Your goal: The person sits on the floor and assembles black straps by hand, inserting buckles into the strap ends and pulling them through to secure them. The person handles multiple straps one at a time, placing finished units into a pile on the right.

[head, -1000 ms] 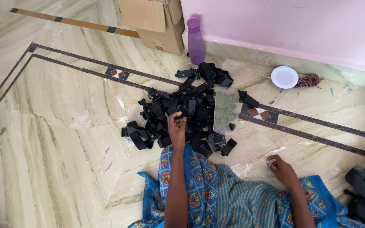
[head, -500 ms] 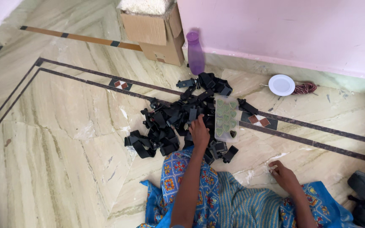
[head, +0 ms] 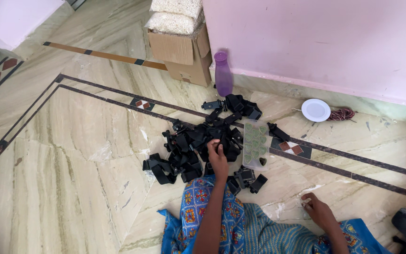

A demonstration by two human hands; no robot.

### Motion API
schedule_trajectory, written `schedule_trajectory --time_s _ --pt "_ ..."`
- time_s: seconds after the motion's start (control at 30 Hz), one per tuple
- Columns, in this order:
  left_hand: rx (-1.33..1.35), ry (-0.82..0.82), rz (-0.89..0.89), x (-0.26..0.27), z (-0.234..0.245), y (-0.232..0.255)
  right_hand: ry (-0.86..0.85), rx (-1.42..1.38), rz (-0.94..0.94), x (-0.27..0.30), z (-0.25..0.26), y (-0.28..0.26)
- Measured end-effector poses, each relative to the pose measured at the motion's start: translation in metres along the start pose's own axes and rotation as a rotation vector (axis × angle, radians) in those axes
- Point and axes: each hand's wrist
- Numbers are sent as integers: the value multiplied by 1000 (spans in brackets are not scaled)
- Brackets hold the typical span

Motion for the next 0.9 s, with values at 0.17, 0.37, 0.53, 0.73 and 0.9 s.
schedule_trajectory --time_s 0.17,0.37,0.53,0.73,0.9 --pt "1046 -43 343 -9 13 21 38 -13 35 0 -4 3" --pt "1270 -428 574 25 1 59 -268 -458 50 0 -1 -4" --pt "1222 -818 857 86 -24 83 -350 -1067 183 19 -1 -36" --pt "409 -1217 431 121 -46 93 -209 -1393 339 45 25 -62" --pt "59 -981 227 122 -53 98 -128 -1663 535 46 39 -61"
Point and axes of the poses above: each hand's wrist, its own x-axis away from the middle knuckle, its own z-axis out of the back of the hand, y = z × x, and after that the axes turned 15 degrees about x, right-handed
